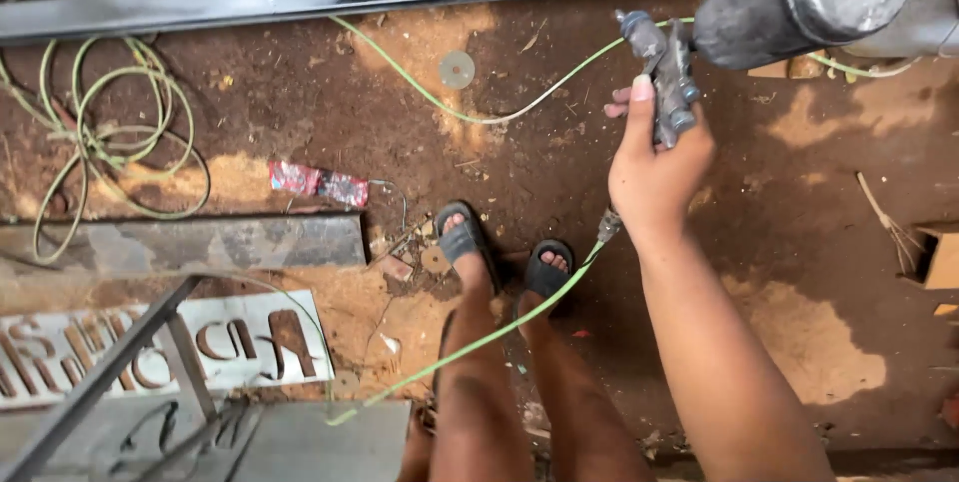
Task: Spray painting a stack of metal bars using a pneumatic spray gun while managing the air hose.
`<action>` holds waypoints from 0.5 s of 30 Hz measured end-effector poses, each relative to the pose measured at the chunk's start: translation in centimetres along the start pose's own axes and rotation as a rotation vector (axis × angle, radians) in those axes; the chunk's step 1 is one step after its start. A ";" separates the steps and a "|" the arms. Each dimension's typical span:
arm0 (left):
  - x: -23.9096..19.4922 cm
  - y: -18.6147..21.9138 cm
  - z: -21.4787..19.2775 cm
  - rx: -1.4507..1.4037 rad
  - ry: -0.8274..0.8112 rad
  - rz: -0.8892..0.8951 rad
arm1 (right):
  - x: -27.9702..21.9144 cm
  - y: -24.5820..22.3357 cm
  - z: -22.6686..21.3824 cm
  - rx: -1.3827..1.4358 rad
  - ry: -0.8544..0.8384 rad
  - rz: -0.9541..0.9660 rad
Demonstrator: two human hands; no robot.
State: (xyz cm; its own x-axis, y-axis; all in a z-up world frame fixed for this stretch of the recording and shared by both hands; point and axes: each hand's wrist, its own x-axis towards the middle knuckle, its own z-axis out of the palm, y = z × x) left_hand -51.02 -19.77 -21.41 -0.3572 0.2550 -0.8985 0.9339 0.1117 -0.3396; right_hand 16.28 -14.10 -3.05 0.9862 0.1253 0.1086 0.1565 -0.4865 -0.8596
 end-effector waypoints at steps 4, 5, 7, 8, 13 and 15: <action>5.3 7.7 0.9 0.022 0.040 -0.014 | -0.3 0.7 0.9 0.048 -0.037 -0.035; 6.2 7.8 1.9 0.037 0.074 -0.028 | -0.7 0.9 1.1 0.046 -0.045 -0.027; 5.5 8.5 2.0 0.002 0.065 -0.044 | -0.8 1.0 1.2 0.021 -0.055 -0.017; 5.2 8.7 1.7 -0.031 0.073 -0.059 | -0.9 0.9 1.5 0.010 -0.056 -0.002; 4.0 9.5 2.7 -0.115 0.197 -0.144 | -1.3 1.4 1.9 -0.013 -0.089 -0.061; 2.9 11.6 1.5 -0.108 0.182 -0.202 | -1.2 1.7 2.1 -0.019 -0.095 -0.067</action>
State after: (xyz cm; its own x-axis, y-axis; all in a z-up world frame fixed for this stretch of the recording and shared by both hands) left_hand -41.23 -19.19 -28.36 -0.5418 0.3841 -0.7476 0.8400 0.2773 -0.4663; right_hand 15.21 -13.27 -5.64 0.9639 0.2393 0.1170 0.2239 -0.4904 -0.8422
